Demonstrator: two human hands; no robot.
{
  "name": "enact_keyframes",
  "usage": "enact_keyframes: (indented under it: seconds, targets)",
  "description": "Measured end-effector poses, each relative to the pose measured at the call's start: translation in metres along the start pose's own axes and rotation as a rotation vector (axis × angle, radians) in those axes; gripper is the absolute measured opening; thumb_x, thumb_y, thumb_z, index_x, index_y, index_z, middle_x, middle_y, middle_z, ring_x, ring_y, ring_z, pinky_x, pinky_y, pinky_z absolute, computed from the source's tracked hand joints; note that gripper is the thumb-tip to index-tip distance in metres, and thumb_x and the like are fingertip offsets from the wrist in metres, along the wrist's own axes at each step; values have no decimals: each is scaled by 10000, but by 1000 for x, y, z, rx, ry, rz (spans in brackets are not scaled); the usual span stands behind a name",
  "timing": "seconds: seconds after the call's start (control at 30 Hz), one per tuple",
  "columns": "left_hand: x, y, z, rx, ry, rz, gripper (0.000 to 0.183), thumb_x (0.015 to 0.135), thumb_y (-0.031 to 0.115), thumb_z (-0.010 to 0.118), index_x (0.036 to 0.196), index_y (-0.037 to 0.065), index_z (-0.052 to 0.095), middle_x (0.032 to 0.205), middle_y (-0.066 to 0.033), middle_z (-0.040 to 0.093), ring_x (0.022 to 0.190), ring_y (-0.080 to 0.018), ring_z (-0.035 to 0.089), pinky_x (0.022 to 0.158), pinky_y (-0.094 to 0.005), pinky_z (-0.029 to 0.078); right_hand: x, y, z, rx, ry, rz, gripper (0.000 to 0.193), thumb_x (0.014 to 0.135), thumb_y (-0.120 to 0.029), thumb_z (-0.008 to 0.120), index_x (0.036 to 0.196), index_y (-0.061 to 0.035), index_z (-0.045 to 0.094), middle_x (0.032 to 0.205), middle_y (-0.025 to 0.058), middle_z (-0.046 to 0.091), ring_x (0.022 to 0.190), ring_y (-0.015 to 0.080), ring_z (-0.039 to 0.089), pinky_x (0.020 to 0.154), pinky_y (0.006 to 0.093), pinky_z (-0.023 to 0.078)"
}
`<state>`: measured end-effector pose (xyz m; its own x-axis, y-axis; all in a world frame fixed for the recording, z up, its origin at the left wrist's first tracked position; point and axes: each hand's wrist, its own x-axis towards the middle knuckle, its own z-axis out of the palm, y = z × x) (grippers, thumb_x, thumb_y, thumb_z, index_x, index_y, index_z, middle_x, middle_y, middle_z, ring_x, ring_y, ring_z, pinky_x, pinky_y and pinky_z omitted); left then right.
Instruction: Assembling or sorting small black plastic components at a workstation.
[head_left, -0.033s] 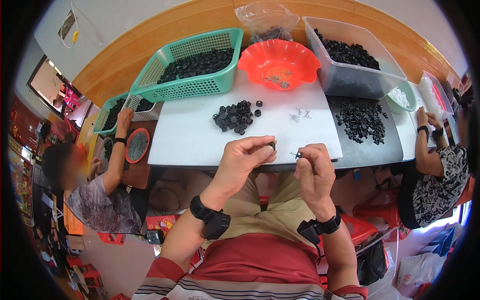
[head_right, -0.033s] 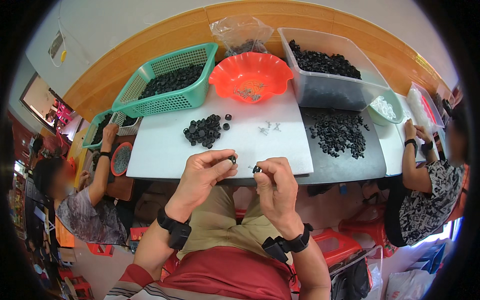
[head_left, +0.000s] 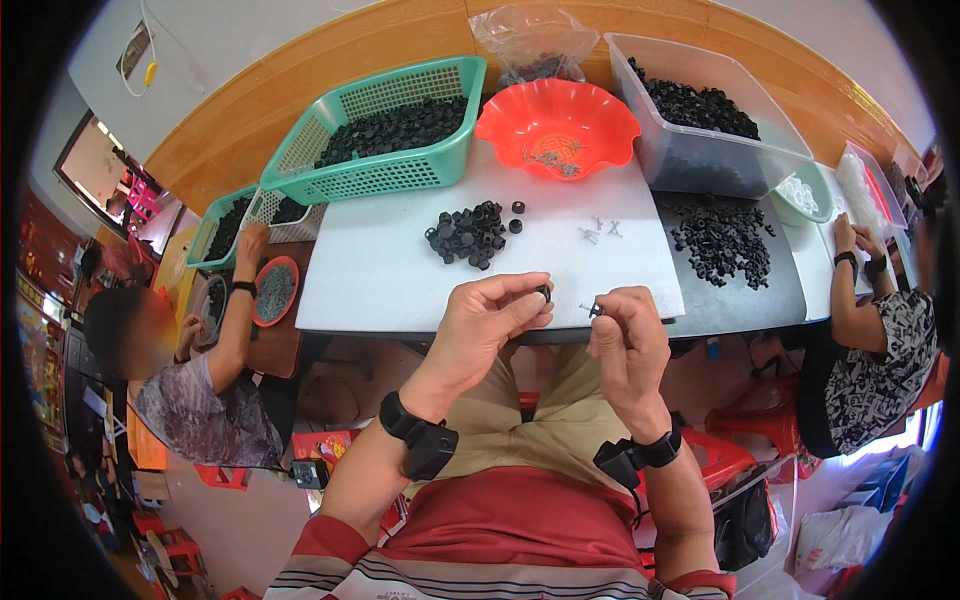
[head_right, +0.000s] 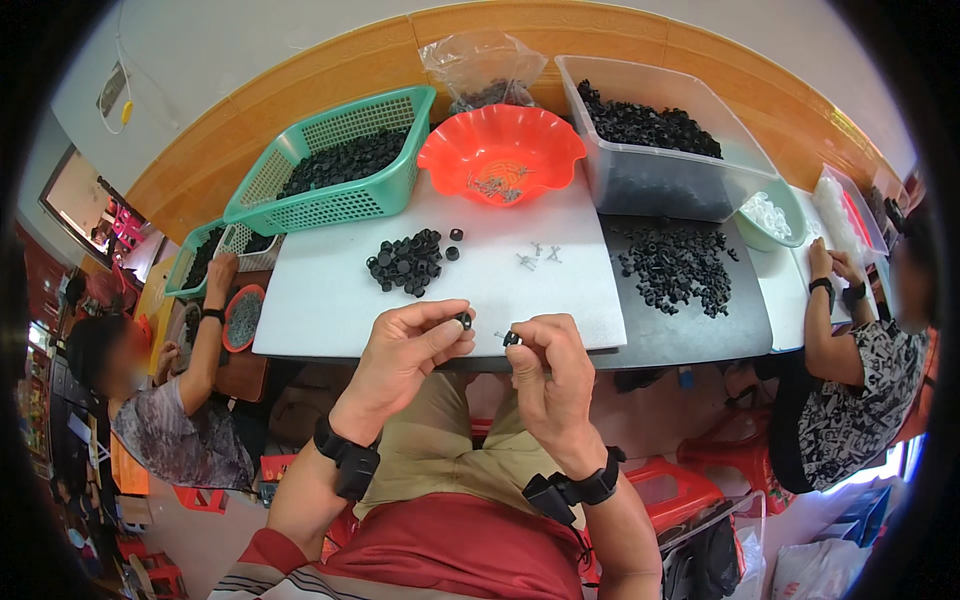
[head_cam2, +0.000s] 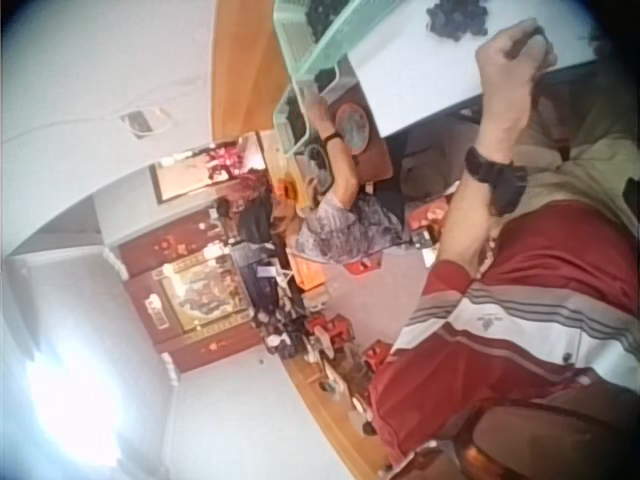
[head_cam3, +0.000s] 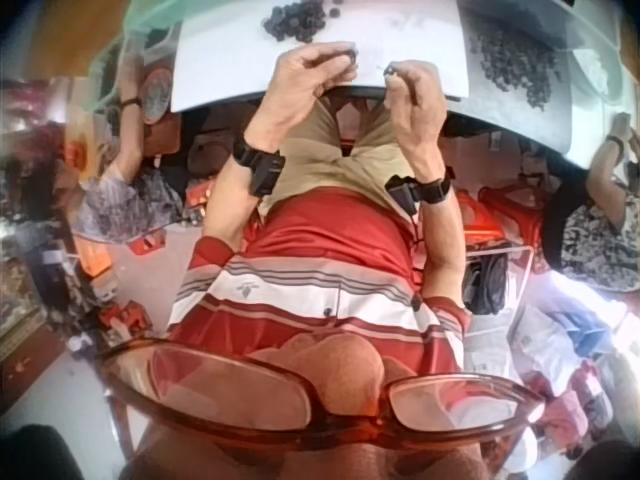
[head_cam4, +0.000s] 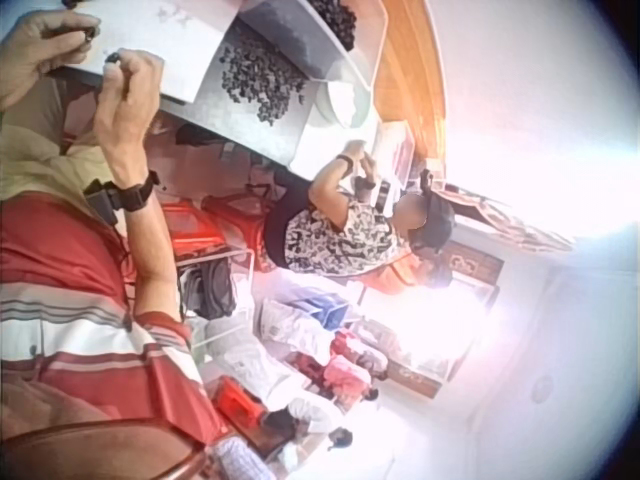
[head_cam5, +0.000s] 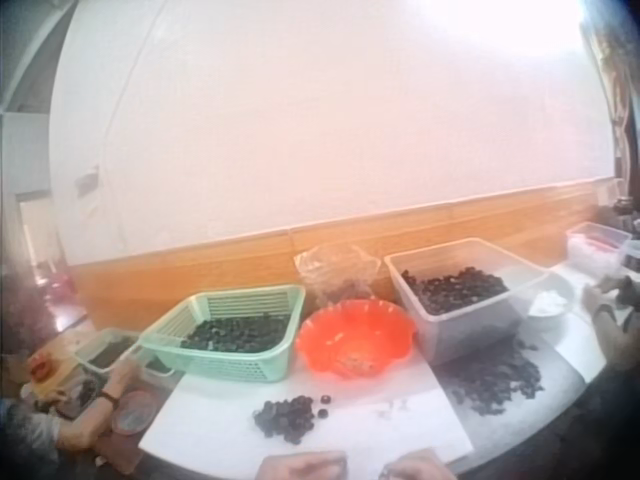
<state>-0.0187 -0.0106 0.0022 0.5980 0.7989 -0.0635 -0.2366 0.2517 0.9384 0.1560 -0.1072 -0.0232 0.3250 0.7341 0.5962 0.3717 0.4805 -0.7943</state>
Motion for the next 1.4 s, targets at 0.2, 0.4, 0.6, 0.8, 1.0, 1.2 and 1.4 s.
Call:
enact_keyframes:
  seconds: [0.2,0.4,0.6,0.8,1.0,1.2,1.4]
  targets:
    - [-5,1,-4,-307,-88,-95,334,995,91,649,1308,-20,617,1160,-107,698,982,-160,704,896,-301,612,5,-8,7,49,-16,27,134,984,-71,653,1090,0,613,1008,96,584,662,117,574,567,244,485]
    - [-5,-4,-8,-434,-134,-118,304,995,105,649,1271,-19,627,1147,-122,707,974,-158,710,891,-298,620,8,-14,12,-80,-45,-50,174,945,-80,704,1083,-9,626,979,122,620,734,191,609,639,294,515]
    - [-7,-5,-5,-458,-108,-158,294,994,107,650,1259,-20,635,1126,-119,713,961,-154,715,889,-300,621,11,-16,14,-104,-52,-66,187,943,-89,708,1092,-8,629,988,127,627,748,202,634,637,298,534]
    - [-8,-5,-4,-465,-122,-166,303,991,115,657,1260,-23,640,1104,-102,716,961,-154,715,888,-297,621,15,-19,15,-196,-82,-135,183,945,-85,700,1104,-22,635,997,137,627,750,232,683,611,329,556]
    - [-9,-5,-1,-449,-122,-161,301,993,118,656,1261,-19,645,1101,-95,714,968,-148,711,888,-291,618,14,-18,15,-213,-101,-99,180,945,-88,697,1111,-51,639,994,131,624,724,265,685,592,347,553]
    - [-11,-6,4,-408,-84,-151,282,995,110,648,1246,-18,651,1091,-120,712,971,-192,718,895,-325,627,12,-17,16,-230,-107,-78,180,925,-79,709,1092,-66,644,986,129,625,717,297,677,578,364,545]
    - [-13,-8,7,-399,-78,-140,281,997,115,647,1247,-15,653,1106,-117,709,979,-184,715,910,-320,621,11,-15,16,-229,-88,-93,198,906,-53,725,1088,-59,647,978,131,632,718,293,680,573,356,543]
